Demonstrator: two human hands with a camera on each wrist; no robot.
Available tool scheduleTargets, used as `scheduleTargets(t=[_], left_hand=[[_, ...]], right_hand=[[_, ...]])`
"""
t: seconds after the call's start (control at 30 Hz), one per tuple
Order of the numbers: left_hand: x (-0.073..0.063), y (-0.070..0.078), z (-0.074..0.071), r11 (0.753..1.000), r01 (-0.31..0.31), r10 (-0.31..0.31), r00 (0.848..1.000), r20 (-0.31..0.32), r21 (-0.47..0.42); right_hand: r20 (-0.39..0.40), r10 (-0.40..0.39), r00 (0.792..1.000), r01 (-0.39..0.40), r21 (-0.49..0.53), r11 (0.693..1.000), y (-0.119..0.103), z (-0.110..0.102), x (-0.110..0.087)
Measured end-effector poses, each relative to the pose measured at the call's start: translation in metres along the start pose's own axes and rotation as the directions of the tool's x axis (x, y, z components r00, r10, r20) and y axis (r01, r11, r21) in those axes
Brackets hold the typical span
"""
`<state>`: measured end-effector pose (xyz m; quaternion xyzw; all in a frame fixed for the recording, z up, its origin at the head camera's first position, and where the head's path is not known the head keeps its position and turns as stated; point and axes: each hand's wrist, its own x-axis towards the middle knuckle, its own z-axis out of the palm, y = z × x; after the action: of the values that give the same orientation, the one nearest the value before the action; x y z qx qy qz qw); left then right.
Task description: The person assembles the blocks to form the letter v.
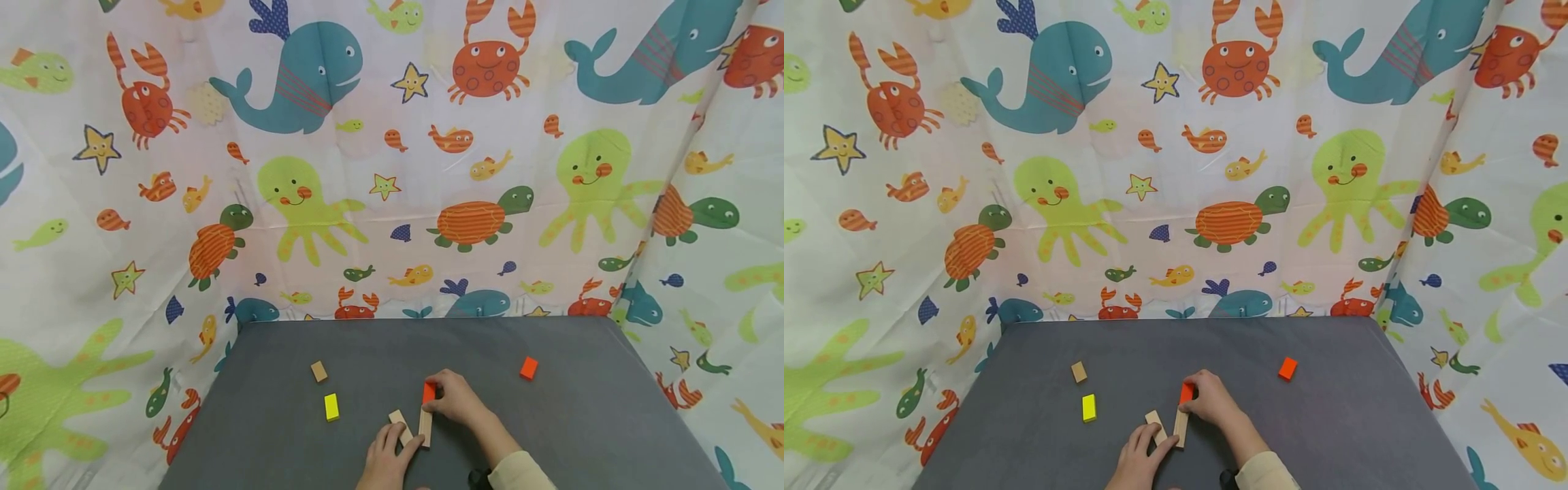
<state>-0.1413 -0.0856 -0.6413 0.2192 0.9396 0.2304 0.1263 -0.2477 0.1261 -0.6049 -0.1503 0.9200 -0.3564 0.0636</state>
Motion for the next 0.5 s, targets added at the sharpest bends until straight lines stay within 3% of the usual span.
scheduleTargets(t=[0.5], left_hand=[[-0.001,0.0,0.0,0.999,-0.006,0.005,1.0,-0.017,-0.036]], right_hand=[[-0.029,-0.032,0.999,0.032,-0.001,1.0,-0.001,-0.014,-0.003]])
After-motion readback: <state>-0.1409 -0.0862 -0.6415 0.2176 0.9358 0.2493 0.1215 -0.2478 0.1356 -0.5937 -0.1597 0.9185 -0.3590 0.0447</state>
